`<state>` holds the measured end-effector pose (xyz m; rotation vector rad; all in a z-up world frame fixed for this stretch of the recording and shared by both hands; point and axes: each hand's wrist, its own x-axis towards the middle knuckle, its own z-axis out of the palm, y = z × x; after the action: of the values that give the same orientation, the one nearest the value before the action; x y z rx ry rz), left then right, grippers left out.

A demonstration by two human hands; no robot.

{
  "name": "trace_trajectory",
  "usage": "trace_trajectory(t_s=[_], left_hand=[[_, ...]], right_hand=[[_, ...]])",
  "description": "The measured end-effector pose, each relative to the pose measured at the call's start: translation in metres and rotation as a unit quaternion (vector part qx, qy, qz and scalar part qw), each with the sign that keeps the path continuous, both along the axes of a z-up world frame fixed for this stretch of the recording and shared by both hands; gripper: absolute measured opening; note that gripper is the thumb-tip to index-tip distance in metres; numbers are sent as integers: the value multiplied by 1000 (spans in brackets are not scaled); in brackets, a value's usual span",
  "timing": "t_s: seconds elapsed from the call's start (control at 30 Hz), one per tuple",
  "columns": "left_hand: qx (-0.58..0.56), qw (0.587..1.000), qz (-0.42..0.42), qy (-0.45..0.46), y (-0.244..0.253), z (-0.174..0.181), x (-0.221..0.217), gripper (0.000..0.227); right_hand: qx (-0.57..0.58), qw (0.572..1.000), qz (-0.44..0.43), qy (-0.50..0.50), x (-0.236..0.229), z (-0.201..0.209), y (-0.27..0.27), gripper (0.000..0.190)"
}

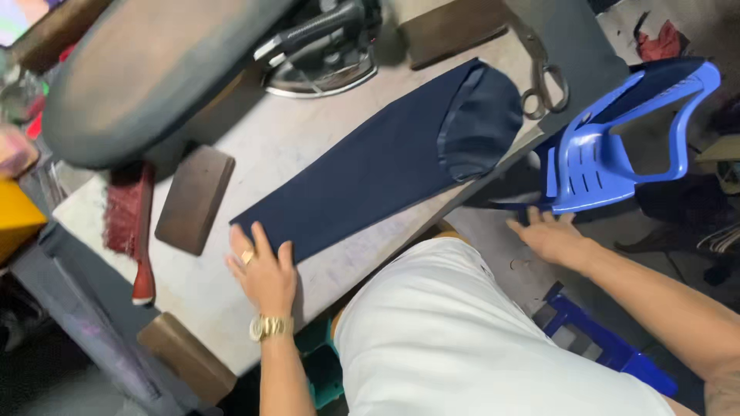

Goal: The person marks a blue fabric trouser leg with chalk, irons it using a heavy press and wooden blocks, and سپس sews the hem by hand with a needle and thread.

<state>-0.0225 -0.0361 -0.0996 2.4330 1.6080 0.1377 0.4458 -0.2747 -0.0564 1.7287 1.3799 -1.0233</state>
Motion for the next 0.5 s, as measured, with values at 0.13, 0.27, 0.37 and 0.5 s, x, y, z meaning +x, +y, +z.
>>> trace_trajectory(t_s=[0.13, 0.27, 0.37, 0.5], left_hand=[[69, 933, 226, -273, -7, -12, -16, 60], [-61, 841, 453, -290, 22, -57, -34, 83], [-193, 764, 441, -430, 37, -11, -13, 39], [-141, 812, 368, -431, 47, 27, -22, 49]], right_hand=[[121, 984, -100, -83, 50, -17, -17, 25], [431, 885, -172, 44, -1, 20, 78, 33], [618, 763, -30, 185, -45, 4, 138, 28], [709, 645, 29, 286, -69, 56, 249, 15]])
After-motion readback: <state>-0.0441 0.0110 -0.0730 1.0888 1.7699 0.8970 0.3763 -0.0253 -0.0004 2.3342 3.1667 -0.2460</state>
